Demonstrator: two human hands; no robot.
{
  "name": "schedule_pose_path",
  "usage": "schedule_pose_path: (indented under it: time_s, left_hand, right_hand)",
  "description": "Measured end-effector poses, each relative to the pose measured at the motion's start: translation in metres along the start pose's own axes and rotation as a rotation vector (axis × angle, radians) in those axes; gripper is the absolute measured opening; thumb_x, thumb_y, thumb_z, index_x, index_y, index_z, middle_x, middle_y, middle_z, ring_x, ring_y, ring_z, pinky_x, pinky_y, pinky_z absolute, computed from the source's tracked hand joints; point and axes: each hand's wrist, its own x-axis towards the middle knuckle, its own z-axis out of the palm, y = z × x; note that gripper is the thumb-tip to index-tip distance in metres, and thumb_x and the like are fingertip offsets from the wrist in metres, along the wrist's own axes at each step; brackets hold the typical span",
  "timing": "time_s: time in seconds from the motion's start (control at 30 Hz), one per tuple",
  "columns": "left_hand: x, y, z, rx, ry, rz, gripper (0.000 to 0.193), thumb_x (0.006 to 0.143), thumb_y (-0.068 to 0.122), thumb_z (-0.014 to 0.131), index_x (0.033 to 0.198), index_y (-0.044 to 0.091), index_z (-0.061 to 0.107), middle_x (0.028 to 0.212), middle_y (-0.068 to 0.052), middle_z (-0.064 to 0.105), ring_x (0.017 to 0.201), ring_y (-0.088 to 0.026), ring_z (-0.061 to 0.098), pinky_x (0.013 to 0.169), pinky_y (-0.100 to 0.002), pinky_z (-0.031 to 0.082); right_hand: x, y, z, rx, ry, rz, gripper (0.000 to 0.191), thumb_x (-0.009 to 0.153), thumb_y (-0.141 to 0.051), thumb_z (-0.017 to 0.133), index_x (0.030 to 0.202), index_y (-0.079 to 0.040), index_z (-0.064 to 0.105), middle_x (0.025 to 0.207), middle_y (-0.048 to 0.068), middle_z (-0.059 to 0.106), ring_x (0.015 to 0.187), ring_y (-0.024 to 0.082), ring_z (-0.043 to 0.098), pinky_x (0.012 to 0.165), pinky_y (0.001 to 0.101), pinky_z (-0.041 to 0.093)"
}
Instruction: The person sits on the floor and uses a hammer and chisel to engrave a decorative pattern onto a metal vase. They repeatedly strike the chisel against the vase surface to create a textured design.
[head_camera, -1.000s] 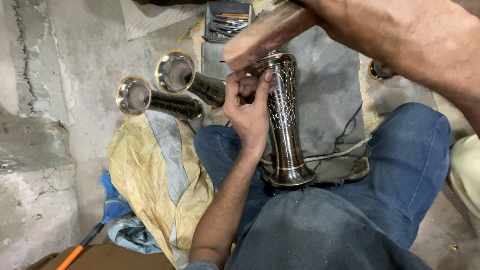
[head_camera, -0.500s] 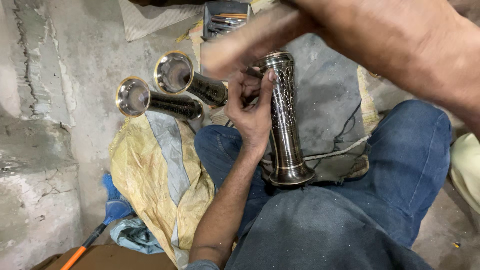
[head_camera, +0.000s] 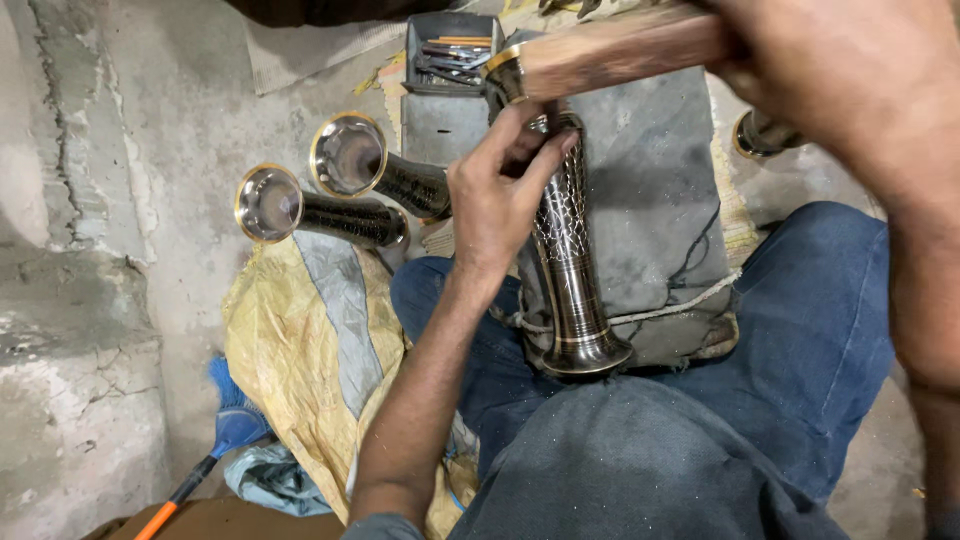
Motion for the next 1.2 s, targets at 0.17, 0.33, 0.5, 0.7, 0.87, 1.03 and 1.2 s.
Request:
schedule_pose_path:
  time_s: [0.17, 0.33, 0.5, 0.7, 0.87, 1.03, 1.2]
  left_hand:
    - [0.017, -0.001, -0.005, 0.160, -0.184, 0.072, 0.039, 0.097, 0.029, 0.077, 0.131, 0.013, 0.067, 0.098, -0.007, 0.081, 0.085, -0.018, 0.081, 0.074, -0.033, 0.068]
    - [0.029, 0.002, -0.011, 0.238, -0.322, 0.215, 0.039, 0.099, 0.029, 0.074, 0.133, 0.012, 0.066, 0.102, -0.008, 0.081, 0.093, -0.020, 0.080, 0.080, -0.038, 0.067]
    - [0.034, 0.009, -0.013, 0.281, -0.426, 0.144, 0.041, 0.096, 0.032, 0.073, 0.133, 0.015, 0.067, 0.095, -0.007, 0.081, 0.090, -0.019, 0.080, 0.078, -0.039, 0.067]
    - [0.045, 0.009, -0.027, 0.098, -0.460, 0.134, 0.040, 0.097, 0.033, 0.074, 0.133, 0.016, 0.067, 0.102, -0.005, 0.081, 0.092, -0.017, 0.081, 0.082, -0.039, 0.068]
    - [0.066, 0.017, -0.033, 0.137, -0.588, 0.341, 0.040, 0.098, 0.031, 0.076, 0.133, 0.015, 0.069, 0.113, -0.006, 0.079, 0.098, -0.018, 0.079, 0.086, -0.038, 0.065]
    - [0.086, 0.032, -0.031, 0.286, -0.799, 0.340, 0.040, 0.094, 0.032, 0.077, 0.129, 0.015, 0.071, 0.098, -0.008, 0.079, 0.090, -0.022, 0.077, 0.081, -0.042, 0.060]
    - [0.092, 0.037, -0.024, 0.287, -0.916, 0.504, 0.035, 0.093, 0.028, 0.076, 0.126, 0.015, 0.072, 0.105, -0.006, 0.079, 0.097, -0.025, 0.076, 0.088, -0.044, 0.057]
  right_hand:
    - [-0.030, 0.006, 0.024, 0.185, 0.156, 0.042, 0.031, 0.093, -0.018, 0.083, 0.113, -0.003, 0.064, 0.093, 0.015, 0.071, 0.084, 0.030, 0.072, 0.074, 0.0399, 0.056]
    - [-0.052, -0.002, 0.051, 0.337, 0.109, 0.188, 0.035, 0.084, -0.010, 0.086, 0.108, 0.001, 0.064, 0.082, 0.019, 0.069, 0.077, 0.035, 0.071, 0.070, 0.0450, 0.055]
    - [-0.063, -0.011, 0.067, 0.600, 0.090, 0.429, 0.029, 0.091, -0.012, 0.084, 0.105, -0.001, 0.061, 0.084, 0.017, 0.068, 0.076, 0.032, 0.069, 0.070, 0.0439, 0.056]
    - [-0.080, -0.016, 0.069, 0.572, 0.157, 0.341, 0.027, 0.094, -0.006, 0.083, 0.114, 0.000, 0.065, 0.095, 0.016, 0.071, 0.090, 0.030, 0.072, 0.077, 0.0409, 0.055]
    - [-0.088, -0.023, 0.077, 0.609, 0.311, 0.382, 0.032, 0.089, -0.001, 0.083, 0.117, 0.004, 0.068, 0.101, 0.020, 0.072, 0.089, 0.033, 0.072, 0.074, 0.0414, 0.054]
    - [-0.099, -0.029, 0.101, 0.642, 0.390, 0.513, 0.029, 0.100, -0.008, 0.084, 0.111, 0.002, 0.059, 0.098, 0.017, 0.069, 0.090, 0.031, 0.071, 0.078, 0.0389, 0.054]
    - [-0.112, -0.041, 0.131, 0.771, 0.574, 0.506, 0.030, 0.096, 0.001, 0.078, 0.119, 0.002, 0.058, 0.108, 0.019, 0.065, 0.100, 0.037, 0.065, 0.088, 0.0450, 0.052]
